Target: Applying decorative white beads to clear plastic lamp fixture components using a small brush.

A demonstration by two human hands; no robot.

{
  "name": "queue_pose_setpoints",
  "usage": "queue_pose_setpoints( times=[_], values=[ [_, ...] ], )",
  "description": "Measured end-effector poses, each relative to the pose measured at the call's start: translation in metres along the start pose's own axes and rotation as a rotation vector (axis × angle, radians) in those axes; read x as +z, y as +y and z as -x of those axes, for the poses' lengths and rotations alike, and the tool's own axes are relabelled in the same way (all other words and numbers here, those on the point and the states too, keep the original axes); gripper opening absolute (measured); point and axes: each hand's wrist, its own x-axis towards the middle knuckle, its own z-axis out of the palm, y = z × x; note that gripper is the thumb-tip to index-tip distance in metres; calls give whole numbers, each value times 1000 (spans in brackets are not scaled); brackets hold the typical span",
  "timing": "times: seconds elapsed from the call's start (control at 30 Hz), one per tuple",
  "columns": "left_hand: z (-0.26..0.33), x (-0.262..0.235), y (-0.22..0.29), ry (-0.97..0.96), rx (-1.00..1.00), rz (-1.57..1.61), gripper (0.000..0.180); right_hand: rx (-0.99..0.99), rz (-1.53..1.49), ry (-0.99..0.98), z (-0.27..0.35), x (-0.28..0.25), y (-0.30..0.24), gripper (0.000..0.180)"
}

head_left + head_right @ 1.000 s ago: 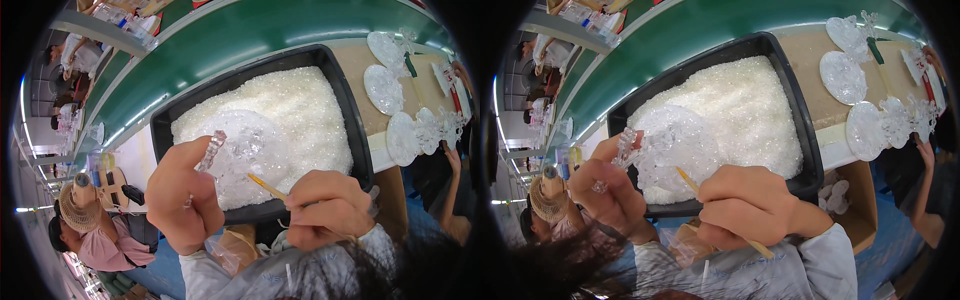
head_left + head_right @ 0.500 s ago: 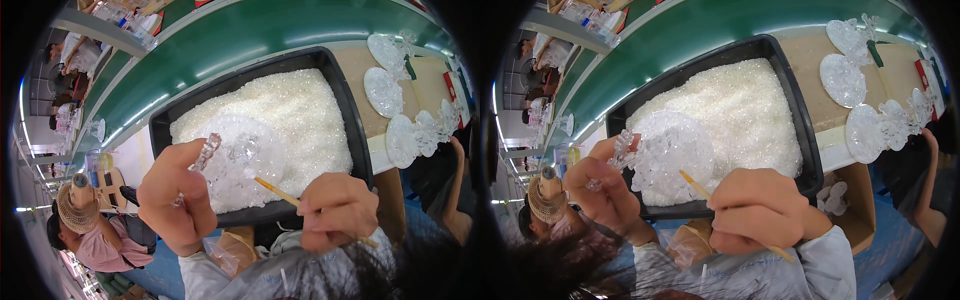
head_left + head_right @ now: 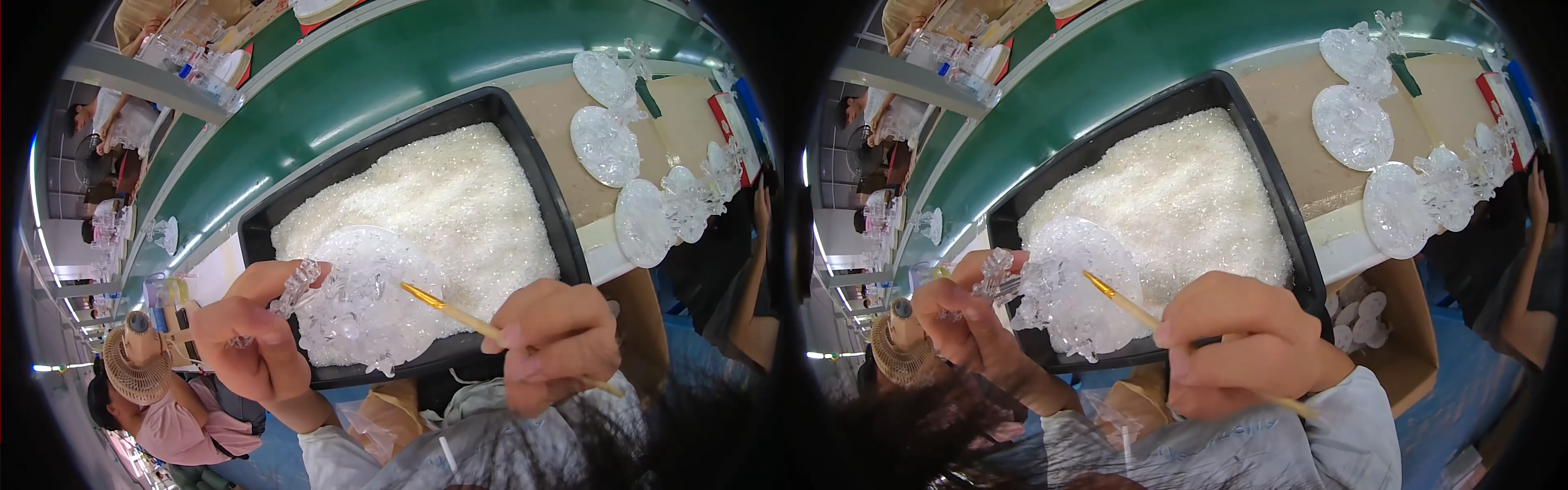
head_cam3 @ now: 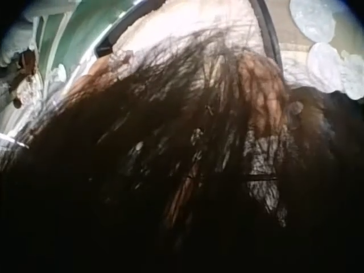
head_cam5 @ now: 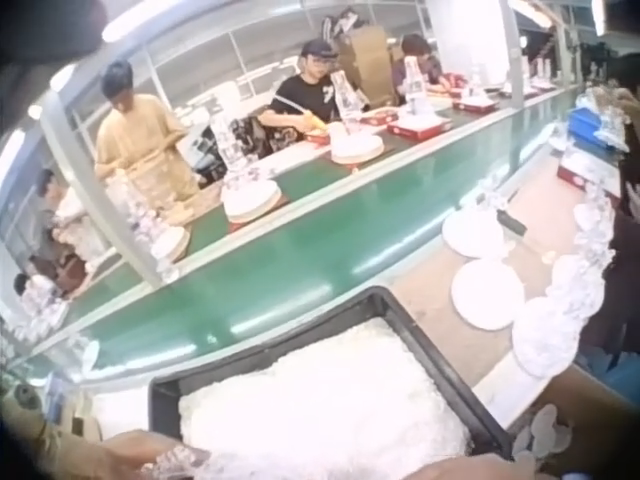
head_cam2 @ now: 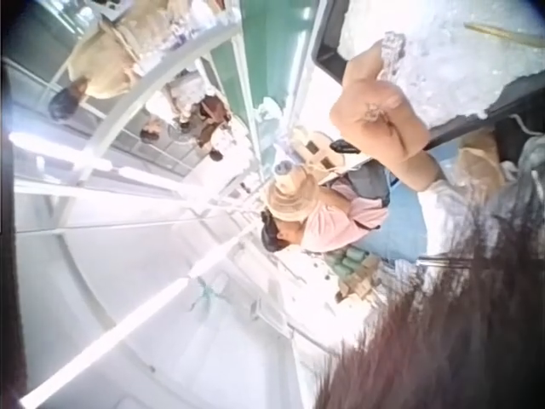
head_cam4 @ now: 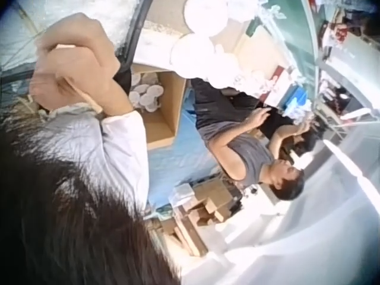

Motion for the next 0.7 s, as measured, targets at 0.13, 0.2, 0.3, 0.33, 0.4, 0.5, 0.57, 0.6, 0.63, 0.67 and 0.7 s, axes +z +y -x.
queue_pose_setpoints(
  times=[0.13, 0.2, 0.3, 0.33, 0.4, 0.5, 0.57, 0.6, 0.63, 0.67, 0.7],
  values=[
    [-1, 0, -5, -9, 16, 31, 26, -37, 88, -70, -1, -1, 3, 19],
    [-2, 0, -7, -2, 26, 58, 26, -37, 71, -35, -1, -3, 1, 19],
    [-1, -1, -7, 0, 28, 54, 27, -29, 16, -88, -2, -7, -1, 17],
    [-2, -1, -6, 5, 26, 63, 26, 43, 53, -122, -4, -6, -3, 17],
    [-1, -1, -7, 17, 20, 73, 26, 114, 92, -164, -6, -6, -4, 17],
    [1, -1, -12, 64, 9, 109, 27, 96, 93, -108, 1, -6, -1, 17],
    [1, 1, -10, 120, 17, 201, 21, -12, -7, 26, 13, -3, 4, 30],
    [0, 0, -11, 115, 27, 160, 22, -2, -33, -122, -2, -11, -4, 28],
    [-2, 0, -11, 128, 23, 159, 22, -2, -35, -135, -2, -9, -4, 28],
    [-4, 0, -11, 130, 77, 41, 21, -62, 22, -195, -1, -6, -5, 27],
    [-5, 1, -11, 127, 127, -80, 19, -119, 77, -251, 1, -3, -3, 26]
  ],
)
